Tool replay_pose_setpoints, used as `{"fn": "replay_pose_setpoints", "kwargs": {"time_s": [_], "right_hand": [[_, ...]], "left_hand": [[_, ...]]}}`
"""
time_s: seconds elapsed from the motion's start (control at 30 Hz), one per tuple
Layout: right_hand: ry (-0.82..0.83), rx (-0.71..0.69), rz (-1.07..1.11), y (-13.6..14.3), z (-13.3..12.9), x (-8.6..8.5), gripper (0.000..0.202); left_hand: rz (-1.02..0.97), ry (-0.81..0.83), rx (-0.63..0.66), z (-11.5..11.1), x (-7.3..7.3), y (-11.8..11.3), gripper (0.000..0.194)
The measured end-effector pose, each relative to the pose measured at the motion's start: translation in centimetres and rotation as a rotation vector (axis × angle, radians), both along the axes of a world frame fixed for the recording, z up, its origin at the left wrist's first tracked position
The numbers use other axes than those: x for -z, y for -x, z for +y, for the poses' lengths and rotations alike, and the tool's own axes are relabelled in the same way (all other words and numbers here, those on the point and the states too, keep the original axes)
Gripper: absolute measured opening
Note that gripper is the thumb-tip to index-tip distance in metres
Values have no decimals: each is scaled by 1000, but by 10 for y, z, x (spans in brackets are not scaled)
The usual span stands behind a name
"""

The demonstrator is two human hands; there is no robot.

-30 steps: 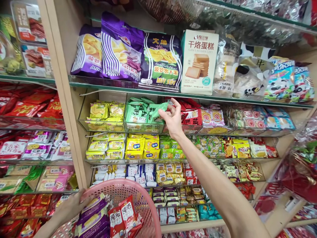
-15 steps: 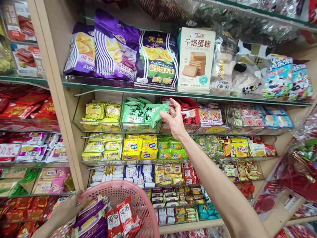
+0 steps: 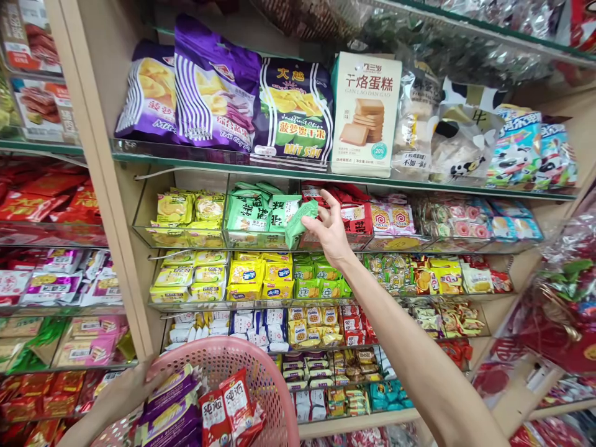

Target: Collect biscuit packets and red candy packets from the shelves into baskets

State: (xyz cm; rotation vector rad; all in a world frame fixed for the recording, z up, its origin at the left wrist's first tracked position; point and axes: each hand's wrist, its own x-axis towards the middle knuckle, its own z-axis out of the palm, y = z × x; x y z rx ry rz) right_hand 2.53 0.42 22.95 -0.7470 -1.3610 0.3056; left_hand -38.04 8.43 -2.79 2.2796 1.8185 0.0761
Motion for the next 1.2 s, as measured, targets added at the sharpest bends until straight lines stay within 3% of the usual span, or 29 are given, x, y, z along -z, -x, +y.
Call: {"fn": "replay_pose_setpoints", "kwargs": {"time_s": [0.23, 0.7, 1.2], "right_hand": [[8, -7, -6, 2, 7, -2, 80], [43, -41, 10, -2, -5, 6, 76], [118, 24, -173, -15, -4, -5, 84]], "left_hand": [[-1, -24, 6, 0, -1, 2, 62], [-7, -31, -21, 1, 3, 6, 65], [-14, -50, -21, -3, 1, -2, 64]]}}
